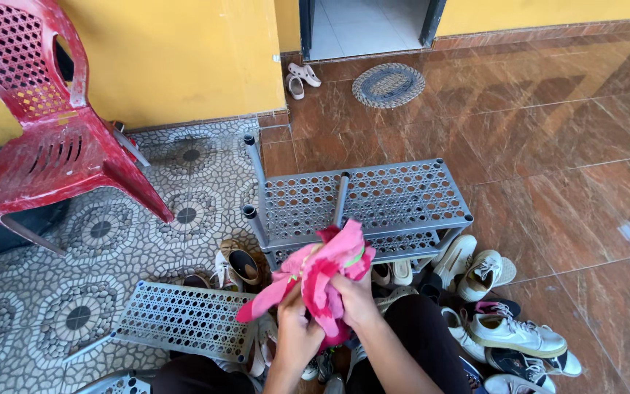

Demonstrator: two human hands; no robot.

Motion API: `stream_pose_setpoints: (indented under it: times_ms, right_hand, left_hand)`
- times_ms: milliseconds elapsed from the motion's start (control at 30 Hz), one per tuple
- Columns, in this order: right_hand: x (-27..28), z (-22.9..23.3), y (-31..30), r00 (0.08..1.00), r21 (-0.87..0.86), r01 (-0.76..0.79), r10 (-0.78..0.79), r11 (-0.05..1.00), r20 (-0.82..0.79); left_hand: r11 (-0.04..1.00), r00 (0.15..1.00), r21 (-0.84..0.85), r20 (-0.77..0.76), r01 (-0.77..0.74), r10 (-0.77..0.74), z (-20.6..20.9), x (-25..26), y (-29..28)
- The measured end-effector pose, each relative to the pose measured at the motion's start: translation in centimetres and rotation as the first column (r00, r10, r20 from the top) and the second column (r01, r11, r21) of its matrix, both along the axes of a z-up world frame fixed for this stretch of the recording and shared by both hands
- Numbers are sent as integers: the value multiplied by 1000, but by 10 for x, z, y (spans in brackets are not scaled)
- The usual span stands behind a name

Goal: The person assembles a metal shoe rack by inserting perforated shelves and cylindrical legs into a base frame. They wipe the metal parts with a pink cloth and place the components into position, completing the structure.

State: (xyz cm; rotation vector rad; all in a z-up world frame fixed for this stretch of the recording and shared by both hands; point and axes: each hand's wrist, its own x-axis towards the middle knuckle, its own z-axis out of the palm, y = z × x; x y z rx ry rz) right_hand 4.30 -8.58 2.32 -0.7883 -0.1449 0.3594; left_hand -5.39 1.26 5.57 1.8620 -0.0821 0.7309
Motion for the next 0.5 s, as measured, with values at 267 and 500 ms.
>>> stream_pose_setpoints:
  times_ms: [267,500]
  right_hand:
    - [19,-48,-24,886,-335,93,76,938,458]
    - [-1,-63,-4,836,-394,51,177,918,520]
  left_hand:
    - [945,902,32,-288,-326,321,44,-32,44]
    - [999,998,-46,-57,28,-31,67,-6,43]
